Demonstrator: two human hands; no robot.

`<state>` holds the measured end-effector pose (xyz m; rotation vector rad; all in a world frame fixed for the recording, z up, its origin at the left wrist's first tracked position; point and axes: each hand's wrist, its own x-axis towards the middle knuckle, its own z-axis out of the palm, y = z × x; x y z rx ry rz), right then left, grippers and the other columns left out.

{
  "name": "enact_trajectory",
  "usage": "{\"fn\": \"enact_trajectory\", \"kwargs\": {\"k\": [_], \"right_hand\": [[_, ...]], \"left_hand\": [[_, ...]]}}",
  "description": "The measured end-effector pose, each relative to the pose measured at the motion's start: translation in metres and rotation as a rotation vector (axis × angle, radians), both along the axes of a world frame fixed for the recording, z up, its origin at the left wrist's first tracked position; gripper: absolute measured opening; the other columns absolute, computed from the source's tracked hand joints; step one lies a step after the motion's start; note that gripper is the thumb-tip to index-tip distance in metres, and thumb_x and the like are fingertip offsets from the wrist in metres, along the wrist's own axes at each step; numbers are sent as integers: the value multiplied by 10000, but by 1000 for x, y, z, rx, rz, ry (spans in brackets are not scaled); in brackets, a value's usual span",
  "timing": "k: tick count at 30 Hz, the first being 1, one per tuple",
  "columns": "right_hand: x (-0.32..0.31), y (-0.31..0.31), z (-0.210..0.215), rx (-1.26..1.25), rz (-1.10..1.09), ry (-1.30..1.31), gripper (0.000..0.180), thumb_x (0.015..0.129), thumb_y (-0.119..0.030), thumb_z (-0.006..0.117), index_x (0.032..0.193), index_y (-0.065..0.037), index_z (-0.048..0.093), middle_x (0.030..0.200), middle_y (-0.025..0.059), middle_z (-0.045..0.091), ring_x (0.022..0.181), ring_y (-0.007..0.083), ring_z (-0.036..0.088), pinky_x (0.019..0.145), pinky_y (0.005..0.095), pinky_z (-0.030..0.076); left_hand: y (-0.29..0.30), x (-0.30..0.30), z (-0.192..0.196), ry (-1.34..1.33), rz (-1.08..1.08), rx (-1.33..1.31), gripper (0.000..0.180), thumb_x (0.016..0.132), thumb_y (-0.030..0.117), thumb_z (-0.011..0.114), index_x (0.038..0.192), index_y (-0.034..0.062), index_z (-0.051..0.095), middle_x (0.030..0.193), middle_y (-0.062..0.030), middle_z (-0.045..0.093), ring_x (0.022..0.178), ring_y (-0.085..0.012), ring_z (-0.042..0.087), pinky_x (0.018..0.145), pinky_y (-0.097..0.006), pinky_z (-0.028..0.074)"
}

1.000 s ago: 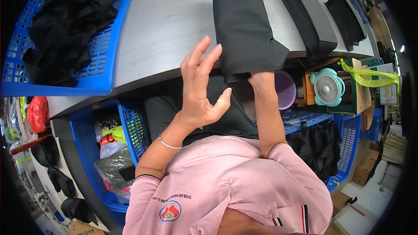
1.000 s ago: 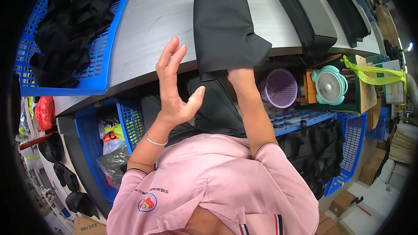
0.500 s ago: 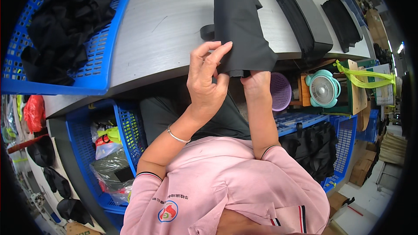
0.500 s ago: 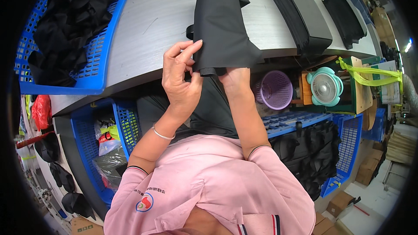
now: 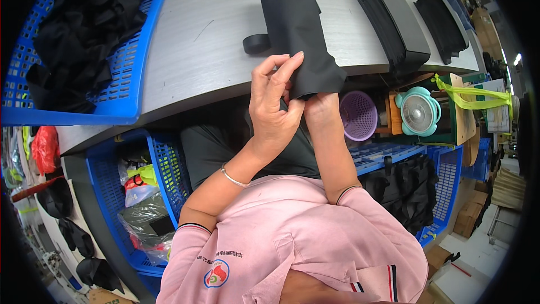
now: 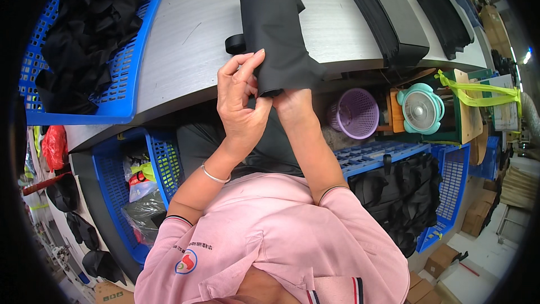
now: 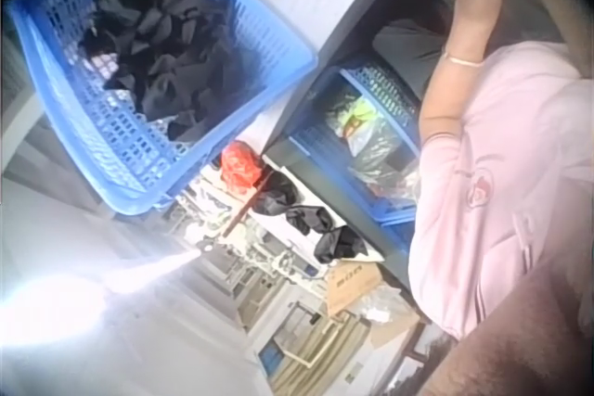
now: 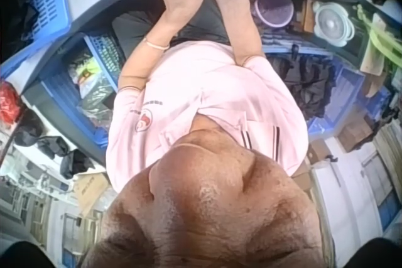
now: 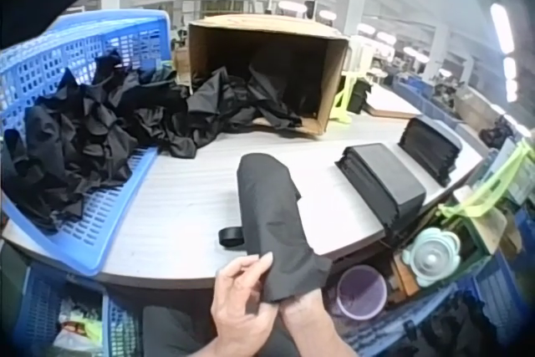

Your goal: Inspecting and sorting black fabric parts for manufacturing.

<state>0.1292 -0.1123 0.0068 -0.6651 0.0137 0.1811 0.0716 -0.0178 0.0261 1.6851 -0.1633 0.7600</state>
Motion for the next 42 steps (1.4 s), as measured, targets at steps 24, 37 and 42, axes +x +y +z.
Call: {"fn": "enact_trajectory", "kwargs": {"k": [24,37,42], "right_hand": [[-5,10,-24,-220,-128,-190,310,991,-135,554,1275,-9,555,1256,111,600,1121,235,607,967,359,512],[-13,5,-28,-1808,-524,-1033,164,766,-55,638,916,-2,679,892,175,662,838,366,647,733,450,516],[-17,27,-11,-1913,-518,-1078,228,733,-62,651,957,-36,688,974,141,668,862,353,645,757,471,521]], "left_hand": [[35,-1,-10,-19,124,145,533,786,-79,574,1304,22,647,1224,-146,644,832,-179,652,718,-304,541],[26,-1,-61,487,-120,-618,304,1007,63,489,1232,-71,642,869,-62,699,685,-98,621,644,-247,534],[13,2,-77,614,-294,-843,215,986,73,522,1133,-8,657,951,-33,687,833,-95,641,741,-243,522]]}}
